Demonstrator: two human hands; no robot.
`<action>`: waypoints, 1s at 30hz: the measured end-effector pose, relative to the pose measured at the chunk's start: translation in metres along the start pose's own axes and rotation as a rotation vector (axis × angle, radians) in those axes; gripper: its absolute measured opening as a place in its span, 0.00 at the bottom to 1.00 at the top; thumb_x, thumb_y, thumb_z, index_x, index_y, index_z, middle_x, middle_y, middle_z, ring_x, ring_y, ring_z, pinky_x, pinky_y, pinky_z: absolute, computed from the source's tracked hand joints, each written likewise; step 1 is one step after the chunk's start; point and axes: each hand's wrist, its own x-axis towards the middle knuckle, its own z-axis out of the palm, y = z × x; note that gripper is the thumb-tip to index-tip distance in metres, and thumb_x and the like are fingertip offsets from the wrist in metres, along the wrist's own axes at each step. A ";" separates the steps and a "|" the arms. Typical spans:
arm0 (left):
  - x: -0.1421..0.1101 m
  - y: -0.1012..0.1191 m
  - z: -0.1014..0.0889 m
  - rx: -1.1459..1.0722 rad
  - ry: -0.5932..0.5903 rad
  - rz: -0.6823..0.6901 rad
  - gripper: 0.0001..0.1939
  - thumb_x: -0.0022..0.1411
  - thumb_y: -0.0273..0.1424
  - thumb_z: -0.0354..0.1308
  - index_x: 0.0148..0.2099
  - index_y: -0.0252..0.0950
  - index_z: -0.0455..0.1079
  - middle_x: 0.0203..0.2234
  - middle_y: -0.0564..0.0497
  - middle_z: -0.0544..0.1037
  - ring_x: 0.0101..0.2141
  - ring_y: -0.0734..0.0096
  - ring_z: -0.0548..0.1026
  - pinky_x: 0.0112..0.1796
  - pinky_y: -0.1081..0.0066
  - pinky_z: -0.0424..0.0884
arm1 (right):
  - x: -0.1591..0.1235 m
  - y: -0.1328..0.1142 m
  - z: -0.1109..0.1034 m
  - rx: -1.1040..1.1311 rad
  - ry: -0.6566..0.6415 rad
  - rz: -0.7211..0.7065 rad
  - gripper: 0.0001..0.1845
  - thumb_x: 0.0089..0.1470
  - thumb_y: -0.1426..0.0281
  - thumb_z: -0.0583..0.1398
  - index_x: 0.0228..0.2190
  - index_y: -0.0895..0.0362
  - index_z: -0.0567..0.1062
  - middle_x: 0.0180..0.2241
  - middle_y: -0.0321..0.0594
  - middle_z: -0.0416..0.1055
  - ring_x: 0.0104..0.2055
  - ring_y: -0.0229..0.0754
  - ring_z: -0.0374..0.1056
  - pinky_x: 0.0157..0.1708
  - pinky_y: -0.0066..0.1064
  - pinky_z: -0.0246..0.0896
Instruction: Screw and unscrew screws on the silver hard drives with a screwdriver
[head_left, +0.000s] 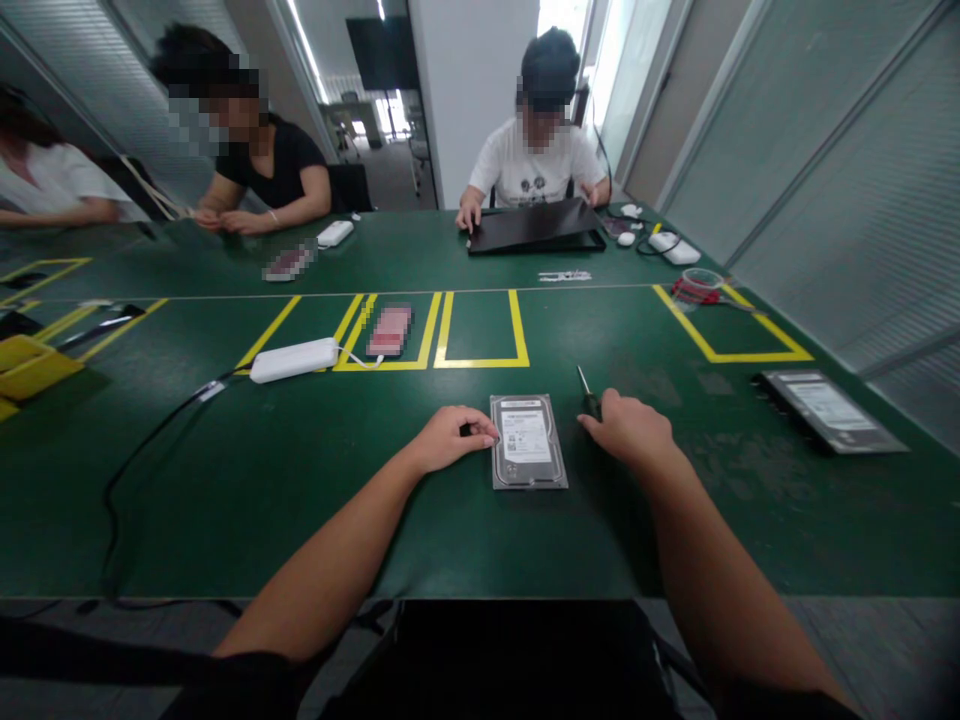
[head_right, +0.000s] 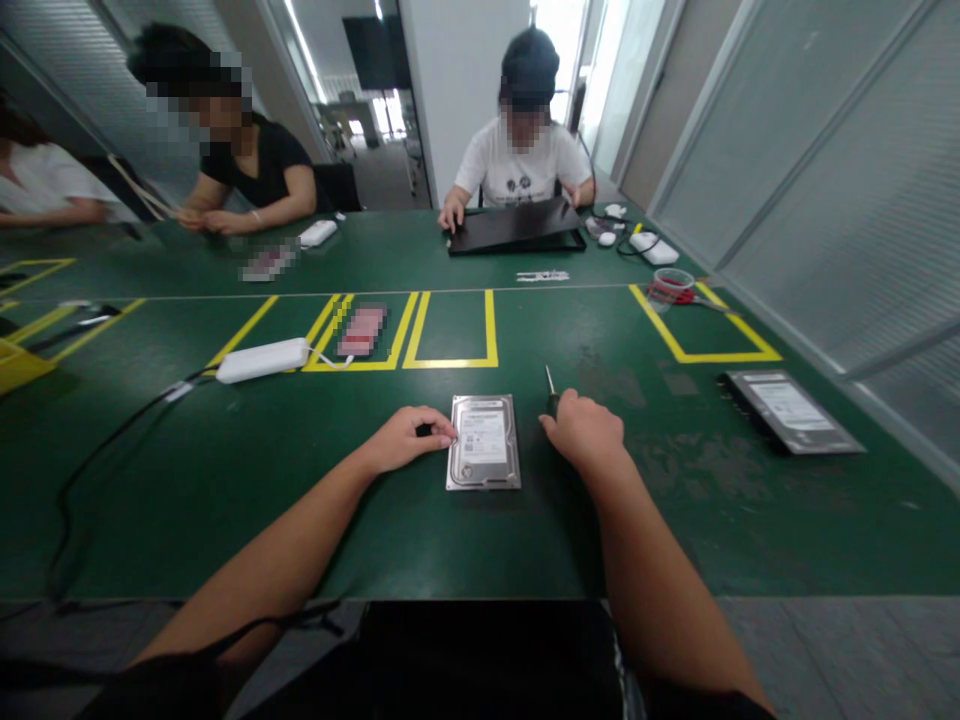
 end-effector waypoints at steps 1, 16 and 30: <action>0.000 0.000 0.000 0.000 -0.003 0.000 0.08 0.59 0.32 0.62 0.41 0.35 0.78 0.32 0.51 0.80 0.32 0.73 0.74 0.37 0.70 0.69 | 0.001 0.001 0.000 -0.008 -0.021 0.002 0.24 0.56 0.53 0.54 0.43 0.60 0.71 0.42 0.58 0.75 0.44 0.58 0.74 0.40 0.47 0.67; 0.001 0.000 -0.001 -0.006 -0.021 -0.005 0.09 0.59 0.32 0.62 0.41 0.35 0.77 0.31 0.51 0.79 0.32 0.73 0.73 0.37 0.71 0.69 | -0.003 0.006 -0.016 0.924 0.639 -0.249 0.18 0.51 0.56 0.62 0.36 0.57 0.73 0.28 0.37 0.70 0.27 0.38 0.65 0.31 0.32 0.63; 0.001 0.001 -0.001 -0.062 -0.018 -0.038 0.08 0.58 0.32 0.62 0.40 0.33 0.76 0.30 0.52 0.78 0.31 0.73 0.72 0.36 0.72 0.68 | -0.036 -0.047 -0.058 1.146 0.475 -0.714 0.13 0.61 0.59 0.56 0.40 0.54 0.71 0.34 0.37 0.72 0.29 0.34 0.66 0.30 0.29 0.63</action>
